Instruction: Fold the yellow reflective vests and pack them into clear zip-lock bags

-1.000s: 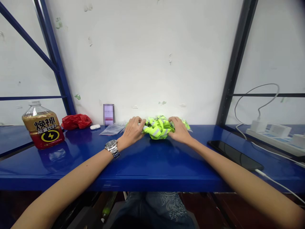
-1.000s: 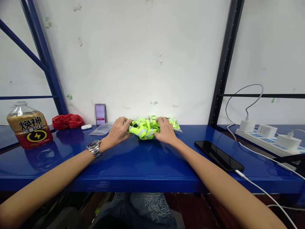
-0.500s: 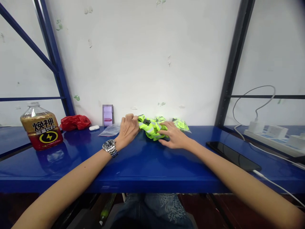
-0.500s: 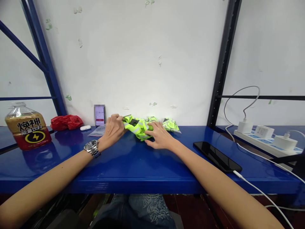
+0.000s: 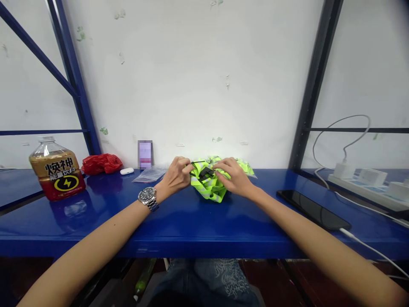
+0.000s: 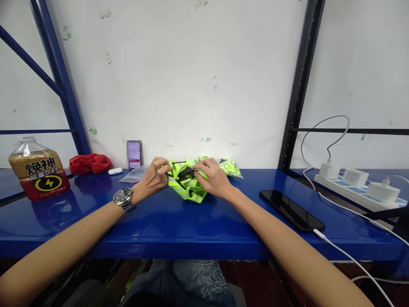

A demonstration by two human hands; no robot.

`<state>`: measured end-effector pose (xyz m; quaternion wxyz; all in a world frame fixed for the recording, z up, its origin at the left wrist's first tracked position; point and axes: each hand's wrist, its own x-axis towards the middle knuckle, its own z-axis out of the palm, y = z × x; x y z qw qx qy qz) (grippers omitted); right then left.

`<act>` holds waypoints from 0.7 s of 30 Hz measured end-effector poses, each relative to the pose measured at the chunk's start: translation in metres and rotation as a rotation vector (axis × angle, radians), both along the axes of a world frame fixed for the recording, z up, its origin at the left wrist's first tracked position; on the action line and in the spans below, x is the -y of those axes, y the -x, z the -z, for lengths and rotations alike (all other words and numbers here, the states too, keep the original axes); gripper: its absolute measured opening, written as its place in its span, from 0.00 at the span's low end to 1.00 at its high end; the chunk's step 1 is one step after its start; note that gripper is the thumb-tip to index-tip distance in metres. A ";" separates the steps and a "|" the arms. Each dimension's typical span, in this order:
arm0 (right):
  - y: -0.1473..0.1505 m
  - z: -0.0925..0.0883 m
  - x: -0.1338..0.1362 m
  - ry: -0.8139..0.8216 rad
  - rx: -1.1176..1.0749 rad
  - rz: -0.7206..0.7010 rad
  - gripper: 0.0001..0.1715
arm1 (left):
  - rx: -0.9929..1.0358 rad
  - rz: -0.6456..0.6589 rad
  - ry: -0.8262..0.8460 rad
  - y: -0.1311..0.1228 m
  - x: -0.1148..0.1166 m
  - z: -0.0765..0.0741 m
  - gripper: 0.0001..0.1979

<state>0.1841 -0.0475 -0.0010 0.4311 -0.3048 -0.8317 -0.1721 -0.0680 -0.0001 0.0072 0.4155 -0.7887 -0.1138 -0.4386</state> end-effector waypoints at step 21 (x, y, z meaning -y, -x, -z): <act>-0.002 -0.019 0.008 0.306 0.308 0.064 0.27 | -0.175 -0.334 0.230 0.003 0.003 0.004 0.22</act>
